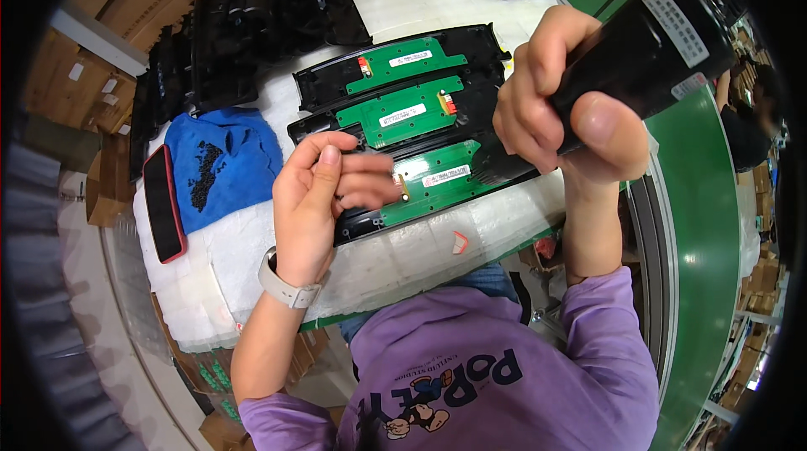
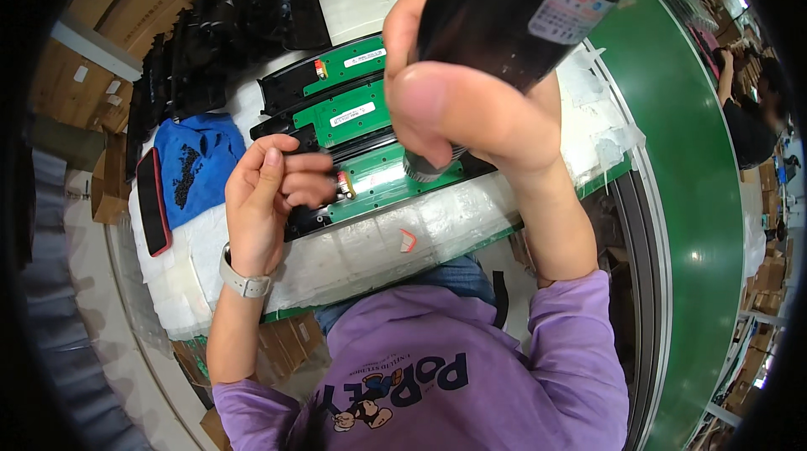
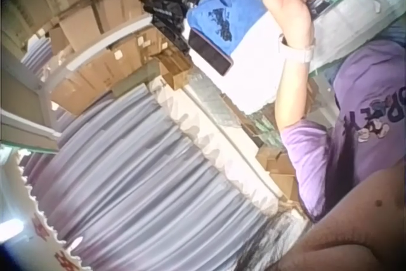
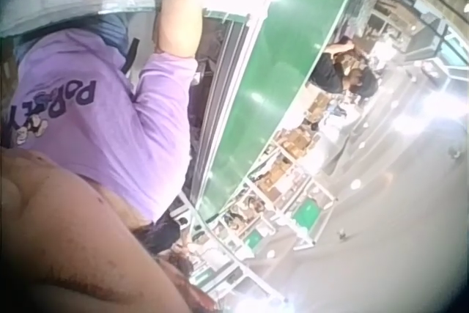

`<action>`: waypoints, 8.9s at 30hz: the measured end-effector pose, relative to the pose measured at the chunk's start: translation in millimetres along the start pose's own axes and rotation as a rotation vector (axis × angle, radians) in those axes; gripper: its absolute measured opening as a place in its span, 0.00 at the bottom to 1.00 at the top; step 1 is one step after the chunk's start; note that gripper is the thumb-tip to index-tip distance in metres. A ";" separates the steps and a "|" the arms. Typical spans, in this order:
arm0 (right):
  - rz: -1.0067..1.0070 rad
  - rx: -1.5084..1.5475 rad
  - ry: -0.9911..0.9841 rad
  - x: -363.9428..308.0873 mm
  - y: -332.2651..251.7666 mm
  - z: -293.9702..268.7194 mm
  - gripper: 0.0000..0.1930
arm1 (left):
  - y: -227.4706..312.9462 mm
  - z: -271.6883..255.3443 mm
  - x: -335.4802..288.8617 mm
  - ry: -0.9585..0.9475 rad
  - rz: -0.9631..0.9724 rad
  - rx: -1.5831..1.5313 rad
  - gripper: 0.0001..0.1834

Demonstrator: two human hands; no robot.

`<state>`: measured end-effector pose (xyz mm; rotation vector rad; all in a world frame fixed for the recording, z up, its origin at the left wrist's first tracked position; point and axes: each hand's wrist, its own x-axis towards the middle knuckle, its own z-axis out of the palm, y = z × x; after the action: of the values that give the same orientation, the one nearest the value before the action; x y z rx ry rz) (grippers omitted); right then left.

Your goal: Assembling electronic components onto toner cartridges using an electric screwdriver.

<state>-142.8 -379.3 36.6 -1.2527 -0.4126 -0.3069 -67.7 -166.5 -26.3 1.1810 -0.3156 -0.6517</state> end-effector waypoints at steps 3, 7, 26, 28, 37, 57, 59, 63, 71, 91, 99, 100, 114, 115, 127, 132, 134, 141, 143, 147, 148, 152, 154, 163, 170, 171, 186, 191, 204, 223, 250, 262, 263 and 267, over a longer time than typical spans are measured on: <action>0.091 -0.090 -0.002 0.2 -3.5 8.1 0.16 | 0.6 -13.5 -1.3 -0.161 -0.062 -0.030 0.14; 0.004 -0.097 0.016 2.7 8.2 15.7 0.16 | -6.8 -10.2 -0.9 -0.083 -0.005 0.124 0.14; -0.424 0.378 -0.144 5.1 9.9 -1.2 0.21 | 1.4 -1.1 -10.6 -0.130 0.004 0.232 0.02; -0.423 0.390 -0.146 4.4 14.3 -2.3 0.21 | 0.5 -0.7 -11.2 -0.132 0.023 0.260 0.02; -0.418 0.357 -0.137 2.8 16.1 1.0 0.21 | -0.5 0.2 -7.7 -0.110 -0.007 0.256 0.03; -0.307 0.468 0.005 3.2 13.3 10.3 0.17 | 2.4 3.5 -11.3 -0.152 0.001 0.298 0.04; -0.269 0.397 -0.017 7.2 7.3 -2.4 0.18 | 0.1 1.0 -10.2 -0.083 0.151 0.313 0.05; -0.189 -0.075 0.087 8.2 -6.1 -10.1 0.16 | 2.2 -13.4 -1.6 -0.027 0.163 -0.067 0.11; -0.106 -0.205 0.221 11.6 2.2 -9.2 0.14 | -1.5 -8.7 -0.4 0.042 0.153 -0.103 0.09; -0.085 -0.388 0.119 14.6 11.5 12.9 0.14 | -3.8 -4.5 -1.4 -0.074 -0.005 -0.046 0.14; -0.235 0.126 -0.109 9.2 2.7 3.1 0.22 | 0.8 -4.4 -2.5 -0.178 0.054 -0.132 0.21; -0.300 0.240 -0.123 9.1 3.4 7.5 0.22 | 1.4 -3.5 -2.5 -0.166 0.054 -0.127 0.21; -0.401 0.322 -0.071 6.9 32.2 23.9 0.21 | 8.1 -8.6 -7.3 -0.330 -0.041 -0.225 0.16; -0.401 0.334 -0.052 6.0 29.7 20.6 0.21 | 11.5 -9.3 -8.3 -0.314 -0.054 -0.067 0.14; -0.445 0.426 -0.027 3.5 19.3 1.9 0.23 | 7.1 -10.3 -8.6 -0.161 -0.057 0.203 0.06; -0.400 0.406 0.010 2.1 19.4 9.7 0.19 | 7.3 -6.9 -9.3 -0.173 -0.085 0.215 0.06; -0.395 0.385 -0.015 1.8 20.3 8.7 0.19 | 6.8 -7.3 -9.5 -0.173 -0.097 0.233 0.06; -0.318 0.366 -0.098 1.0 20.4 13.1 0.19 | 7.7 -4.2 -11.2 -0.194 -0.074 0.389 0.02; -0.300 0.321 -0.043 0.7 21.4 15.9 0.18 | 5.9 -2.5 -12.7 -0.185 -0.057 0.424 0.02; -0.279 0.294 0.031 0.8 19.9 19.2 0.17 | 5.9 0.4 -14.6 -0.173 -0.054 0.508 0.03; -0.276 0.292 0.036 1.2 19.2 18.4 0.17 | 6.3 -0.3 -14.3 -0.178 -0.050 0.501 0.03; -0.223 0.420 0.105 1.3 16.3 10.9 0.18 | 7.5 -2.2 -13.7 -0.254 -0.040 0.474 0.04; -0.200 0.453 0.104 1.2 16.7 9.0 0.17 | 9.1 -2.3 -13.3 -0.268 0.031 0.452 0.04; -0.152 -0.043 -0.016 -16.9 -9.0 -1.5 0.20 | 5.8 -5.1 -9.5 -0.090 0.001 0.421 0.06; -0.060 -0.116 0.040 -23.0 -9.5 6.9 0.21 | -1.3 -2.6 -8.6 -0.144 0.063 0.443 0.09; -0.056 -0.118 0.064 -23.5 -9.8 9.3 0.21 | -1.0 -2.1 -8.5 -0.148 0.054 0.425 0.09; -0.095 -0.227 -0.030 -26.5 -0.7 19.7 0.20 | -11.9 1.0 -9.8 -0.199 0.115 0.379 0.08; -0.112 -0.159 0.131 -31.9 0.6 28.8 0.19 | -10.9 2.6 -10.0 -0.182 0.082 0.375 0.08; -0.364 0.241 -0.097 -4.1 -1.6 9.8 0.20 | 5.9 2.8 -14.8 -0.160 0.100 0.277 0.07; -0.183 0.381 -0.031 6.1 12.2 26.7 0.19 | 5.7 -7.6 -8.8 -0.203 0.039 0.198 0.12; -0.125 -0.090 -0.031 16.8 42.1 94.6 0.12 | -33.2 -21.5 -6.5 0.418 0.285 0.098 0.08; -0.162 0.124 0.147 27.2 55.8 80.6 0.18 | -28.2 -23.8 0.8 0.089 0.302 0.270 0.15; -0.106 0.247 0.103 21.5 45.9 74.4 0.17 | -20.6 -22.1 -1.1 0.023 0.272 0.248 0.13; -0.308 0.527 0.039 14.5 6.4 50.6 0.13 | -3.9 -4.0 -12.1 0.083 0.133 0.239 0.05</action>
<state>-133.8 -329.0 50.8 -0.6656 -0.6089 -0.4498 -76.1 -156.9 -30.1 1.3988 -0.4060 -0.4560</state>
